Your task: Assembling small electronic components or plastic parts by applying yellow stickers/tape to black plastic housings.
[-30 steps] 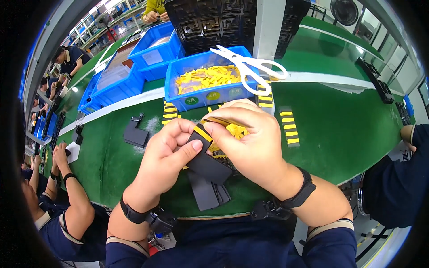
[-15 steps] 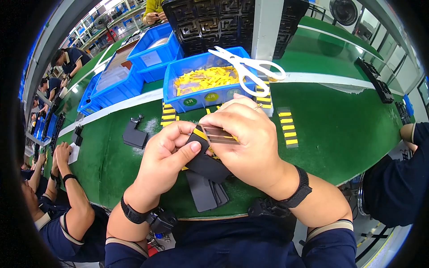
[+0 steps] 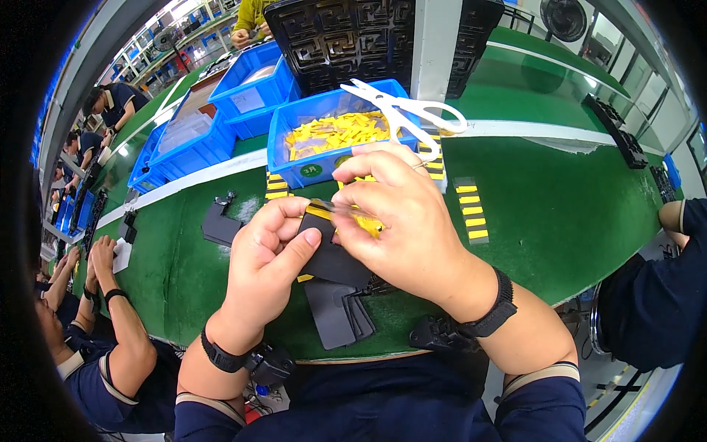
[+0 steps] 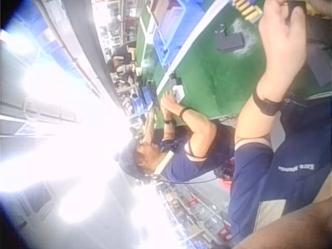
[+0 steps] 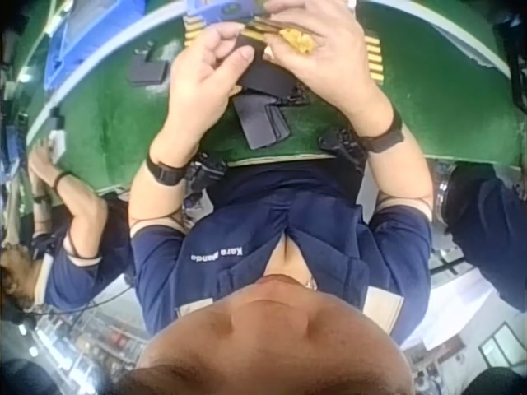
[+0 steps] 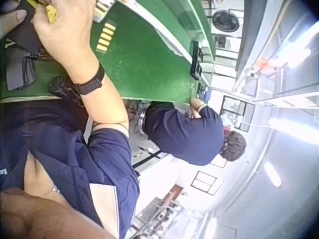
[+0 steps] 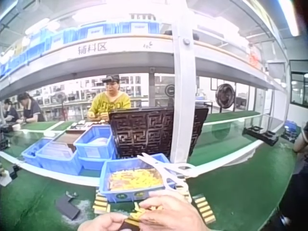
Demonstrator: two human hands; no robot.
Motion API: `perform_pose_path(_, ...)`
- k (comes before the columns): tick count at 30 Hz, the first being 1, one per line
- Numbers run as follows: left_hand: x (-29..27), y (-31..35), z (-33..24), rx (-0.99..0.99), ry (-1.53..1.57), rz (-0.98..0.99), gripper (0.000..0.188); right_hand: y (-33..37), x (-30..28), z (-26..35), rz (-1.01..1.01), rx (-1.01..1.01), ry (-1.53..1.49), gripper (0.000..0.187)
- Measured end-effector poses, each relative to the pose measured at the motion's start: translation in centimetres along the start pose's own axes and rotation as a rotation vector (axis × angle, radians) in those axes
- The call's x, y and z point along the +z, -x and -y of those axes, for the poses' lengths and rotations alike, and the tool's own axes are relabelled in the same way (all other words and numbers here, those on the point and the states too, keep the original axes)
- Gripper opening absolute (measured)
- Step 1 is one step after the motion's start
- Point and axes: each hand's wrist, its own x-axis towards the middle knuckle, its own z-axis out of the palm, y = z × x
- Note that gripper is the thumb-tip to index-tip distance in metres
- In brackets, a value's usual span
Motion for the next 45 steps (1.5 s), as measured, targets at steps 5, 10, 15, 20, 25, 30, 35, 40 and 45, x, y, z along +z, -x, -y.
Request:
perform_pose_path(5, 0.2, -0.4, 1.0, 0.054, 0.028, -0.080, 0.020, -0.2, -0.6, 1.2, -0.007, -0.085, 0.122, 0.019)
perform_pose_path(10, 0.0, -0.5, 1.1, -0.015, 0.097, -0.014, 0.020, 0.0, -1.1, 0.7, 0.018, -0.150, 0.251, 0.021)
perform_pose_path(15, 0.1, -0.6, 1.4, -0.002, 0.209, 0.011, 0.022, -0.4, -1.4, 0.6, -0.102, -0.077, 0.038, 0.024)
perform_pose_path(20, -0.2, -0.6, 1.3, -0.019, 0.556, 0.027, 0.025, 0.1, -0.7, 1.9, 0.039, -0.103, 0.050, 0.026)
perform_pose_path(25, 0.0, -0.5, 1.1, 0.021, 0.344, 0.044, 0.025, 0.1, -0.6, 1.4, -0.013, -0.043, 0.042, 0.025)
perform_pose_path(30, 0.3, -0.1, 0.2, 0.246, -0.186, 0.027, 0.042, -0.2, -0.9, 1.2, 0.040, -0.021, -0.129, 0.024)
perform_pose_path(35, -0.2, -0.6, 1.2, 0.138, 0.225, 0.085, 0.031, 0.0, -0.7, 1.5, -0.187, -0.046, 0.054, 0.019)
perform_pose_path(40, -0.1, -0.7, 1.2, 0.123, 0.409, 0.084, 0.026, 0.2, 0.1, 0.8, -0.190, 0.097, -0.105, 0.017)
perform_pose_path(45, 0.1, -0.5, 1.5, 0.096, 0.230, 0.033, 0.027, 0.2, -0.1, 1.3, -0.134, 0.080, -0.064, 0.018)
